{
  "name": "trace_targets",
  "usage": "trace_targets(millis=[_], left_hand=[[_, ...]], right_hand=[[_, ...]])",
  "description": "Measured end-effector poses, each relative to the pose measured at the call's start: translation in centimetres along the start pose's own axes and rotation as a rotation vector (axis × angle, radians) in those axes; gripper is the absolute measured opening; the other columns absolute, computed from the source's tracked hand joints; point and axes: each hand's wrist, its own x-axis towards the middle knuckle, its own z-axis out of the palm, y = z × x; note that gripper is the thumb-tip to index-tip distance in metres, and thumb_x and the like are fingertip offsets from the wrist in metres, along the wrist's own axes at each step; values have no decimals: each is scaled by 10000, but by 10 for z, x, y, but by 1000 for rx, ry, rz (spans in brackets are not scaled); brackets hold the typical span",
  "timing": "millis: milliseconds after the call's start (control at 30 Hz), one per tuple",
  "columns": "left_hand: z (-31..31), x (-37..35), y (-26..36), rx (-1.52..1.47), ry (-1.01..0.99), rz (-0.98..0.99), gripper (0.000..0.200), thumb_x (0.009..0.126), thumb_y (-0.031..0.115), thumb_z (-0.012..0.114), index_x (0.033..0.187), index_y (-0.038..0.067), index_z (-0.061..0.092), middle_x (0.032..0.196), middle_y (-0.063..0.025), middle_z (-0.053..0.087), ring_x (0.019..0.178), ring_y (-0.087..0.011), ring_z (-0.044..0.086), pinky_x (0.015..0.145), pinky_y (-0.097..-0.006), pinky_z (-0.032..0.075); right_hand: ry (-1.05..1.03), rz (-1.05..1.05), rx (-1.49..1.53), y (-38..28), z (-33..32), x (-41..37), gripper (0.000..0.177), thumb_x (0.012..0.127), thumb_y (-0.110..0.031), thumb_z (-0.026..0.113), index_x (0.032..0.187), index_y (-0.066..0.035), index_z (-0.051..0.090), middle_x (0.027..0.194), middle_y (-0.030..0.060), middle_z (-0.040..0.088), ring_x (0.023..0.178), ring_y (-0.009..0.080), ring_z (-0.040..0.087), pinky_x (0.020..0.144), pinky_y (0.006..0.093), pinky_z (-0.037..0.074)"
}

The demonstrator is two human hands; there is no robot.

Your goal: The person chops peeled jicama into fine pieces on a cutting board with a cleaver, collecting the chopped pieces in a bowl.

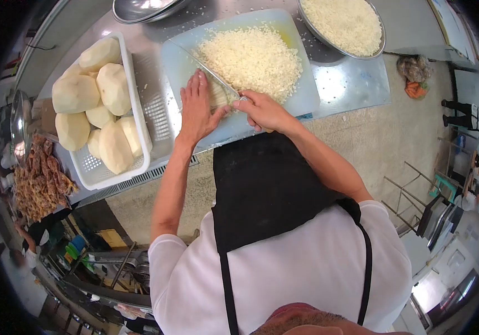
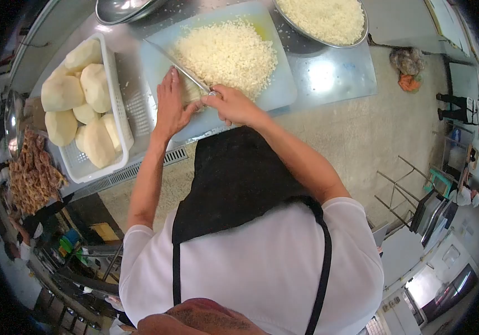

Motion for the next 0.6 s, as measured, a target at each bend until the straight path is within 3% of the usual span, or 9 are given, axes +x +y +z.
trace_targets(millis=[67, 200, 367, 500, 600], left_hand=[[3, -9, 1, 132, -233, 67, 1039, 862, 487, 754, 1557, -75, 225, 1644, -249, 215, 1477, -477, 251, 1111, -690, 270], [27, -16, -9, 236, -235, 72, 1090, 840, 548, 752, 1562, -71, 219, 1660, -241, 176, 1499, -493, 203, 1101, -740, 244], [46, -3, 6, 293, -122, -190, 1062, 865, 501, 750, 1571, -68, 198, 1662, -271, 136, 1500, -530, 160, 1089, -762, 234], [45, 0, 10, 271, -112, -237, 1048, 885, 483, 736, 1576, -70, 175, 1666, -283, 99, 1506, -542, 126, 1092, -780, 203], [42, 0, 6, 176, -145, -222, 1039, 906, 492, 710, 1581, -69, 154, 1671, -278, 79, 1515, -538, 106, 1105, -785, 169]], right_hand=[[-19, 28, 19, -1, -8, 4, 397, 1019, -401, 576, 1084, -17, 650, 631, 35, 546, 472, 125, 539, 448, 300, 449], [-33, 57, 1, -24, -14, -16, 417, 1011, -405, 583, 1134, -12, 646, 621, 41, 552, 459, 131, 547, 447, 303, 458], [37, 11, 18, -28, -3, -41, 494, 1015, -398, 584, 1274, 22, 610, 596, 29, 537, 453, 123, 533, 444, 297, 438], [48, -40, 50, -25, -1, -49, 573, 1018, -377, 596, 1389, 57, 546, 588, 28, 535, 456, 119, 529, 445, 292, 432], [45, -19, 54, -20, -2, -52, 556, 1021, -364, 599, 1375, 62, 552, 597, 29, 538, 460, 116, 528, 450, 292, 436]])
